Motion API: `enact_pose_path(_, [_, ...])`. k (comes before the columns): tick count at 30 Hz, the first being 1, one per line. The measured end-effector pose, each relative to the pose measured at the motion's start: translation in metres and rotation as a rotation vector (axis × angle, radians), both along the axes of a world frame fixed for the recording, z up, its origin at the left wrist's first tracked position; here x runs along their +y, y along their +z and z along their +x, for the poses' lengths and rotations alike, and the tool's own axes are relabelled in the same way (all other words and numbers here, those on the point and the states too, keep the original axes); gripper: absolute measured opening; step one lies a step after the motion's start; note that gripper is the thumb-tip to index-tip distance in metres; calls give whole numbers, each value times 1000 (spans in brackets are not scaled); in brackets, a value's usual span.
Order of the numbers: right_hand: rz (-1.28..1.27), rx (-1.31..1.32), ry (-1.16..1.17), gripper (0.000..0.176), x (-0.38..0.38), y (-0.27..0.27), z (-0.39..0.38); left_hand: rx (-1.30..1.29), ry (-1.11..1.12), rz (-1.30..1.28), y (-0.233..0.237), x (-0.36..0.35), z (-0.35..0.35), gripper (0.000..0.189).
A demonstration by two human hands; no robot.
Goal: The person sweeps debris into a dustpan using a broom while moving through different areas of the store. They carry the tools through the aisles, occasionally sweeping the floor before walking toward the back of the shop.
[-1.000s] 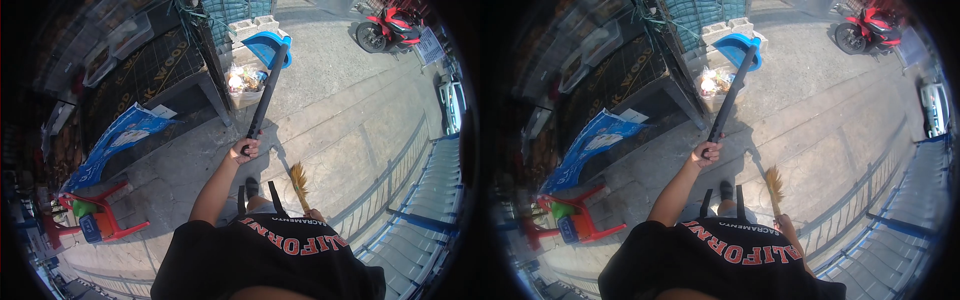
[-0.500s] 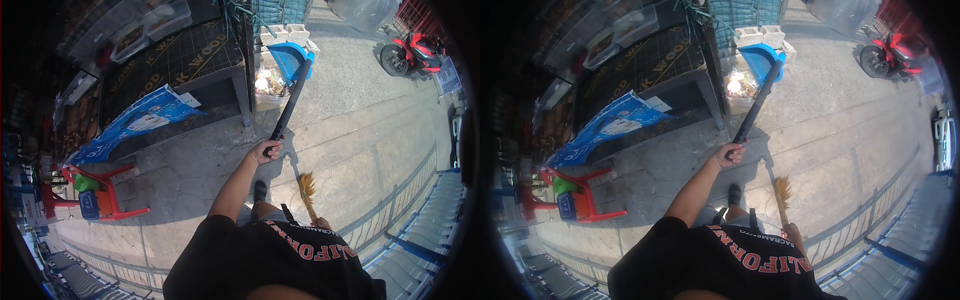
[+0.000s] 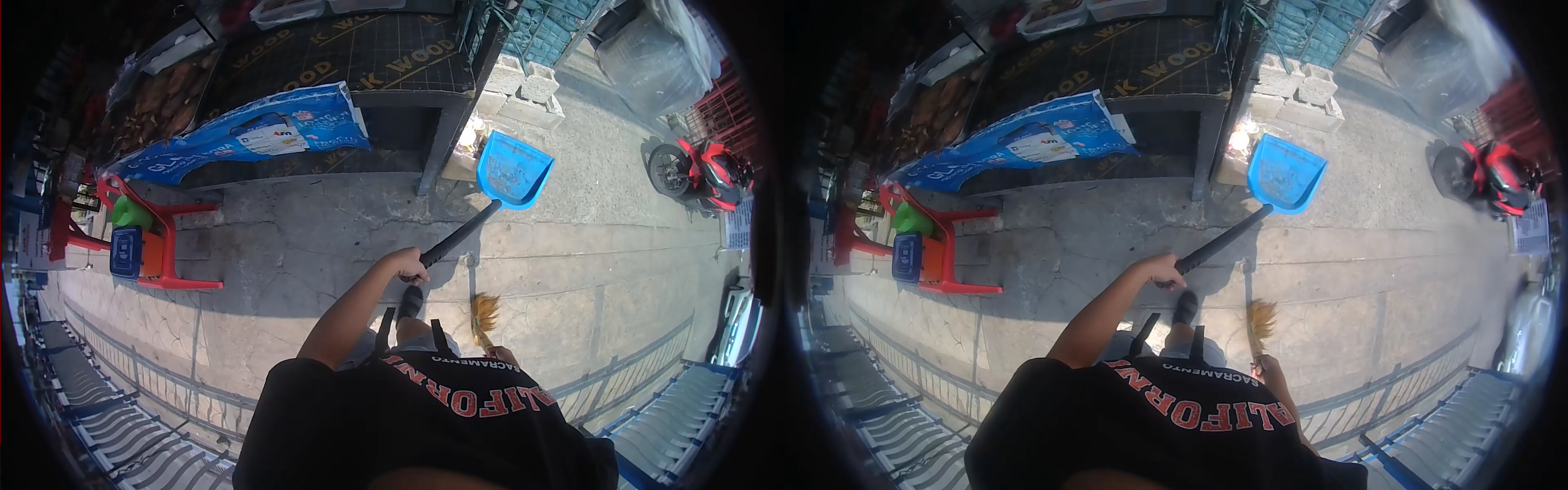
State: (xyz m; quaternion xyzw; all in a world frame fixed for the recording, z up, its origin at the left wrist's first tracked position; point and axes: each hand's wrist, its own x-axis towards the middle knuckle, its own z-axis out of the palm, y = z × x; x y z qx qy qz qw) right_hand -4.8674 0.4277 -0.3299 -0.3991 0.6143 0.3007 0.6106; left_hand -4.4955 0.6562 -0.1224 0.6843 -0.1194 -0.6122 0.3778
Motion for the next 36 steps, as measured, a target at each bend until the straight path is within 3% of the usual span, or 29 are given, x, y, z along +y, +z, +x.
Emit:
enact_pose_path(1, [0, -6, 40, 23, -3, 0, 12, -117, 0, 136, 0, 19, -2, 20])
enact_pose_path(5, [67, -97, 115, 16, 2, -11, 50, -165, 35, 295, -55, 127, -13, 13])
enact_pose_path(6, [68, -151, 174, 13, 0, -16, 62, -157, -49, 371, -62, 156, -17, 13])
enact_pose_path(7, [72, -126, -68, 5, 25, 19, 85, -54, 12, 399, -60, 187, -25, 16])
enact_pose_path(8, [65, -107, -311, 7, 57, 69, 114, -117, 19, 436, -59, 217, -37, 16])
enact_pose_path(9, [143, -195, -123, 9, 51, 40, 113, -174, 44, 479, -59, 247, -51, 16])
enact_pose_path(11, [169, -328, -167, 11, 72, 62, 135, -162, 190, 554, -85, 308, -85, 16])
enact_pose_path(12, [186, -333, -80, 11, 84, 67, 152, -142, 239, 635, -100, 338, -103, 16])
enact_pose_path(16, [162, -186, -164, 7, 157, 74, 196, -113, 638, 820, -116, 445, -181, 29])
enact_pose_path(18, [247, -362, -48, 8, 191, 48, 210, -125, 740, 828, -130, 502, -225, 30])
enact_pose_path(20, [57, -820, 472, 13, 206, -29, 224, -38, 1184, 788, -119, 547, -265, 35])
enact_pose_path(21, [112, -849, 451, 14, 241, -30, 242, -48, 1329, 777, -120, 569, -284, 29])
enact_pose_path(23, [181, -418, -134, 20, 386, 91, 265, 28, 1511, 719, -112, 609, -318, 34])
enact_pose_path(24, [199, -422, -89, 20, 417, 91, 279, 90, 1636, 648, -105, 626, -331, 39])
enact_pose_path(26, [509, -436, 3, 16, 475, 86, 299, 122, 1796, 602, -79, 646, -350, 28])
enact_pose_path(29, [387, -196, 33, 7, 589, 121, 331, 125, 1992, 643, -52, 662, -364, 12])
enact_pose_path(31, [551, -223, 122, 3, 652, 137, 342, 90, 2187, 504, -60, 670, -377, 15])
enact_pose_path(33, [662, -155, 172, 7, 713, 154, 349, 98, 2312, 452, -61, 678, -376, 13])
enact_pose_path(36, [786, -2, 241, 9, 799, 164, 353, 60, 2516, 179, -48, 705, -359, 12])
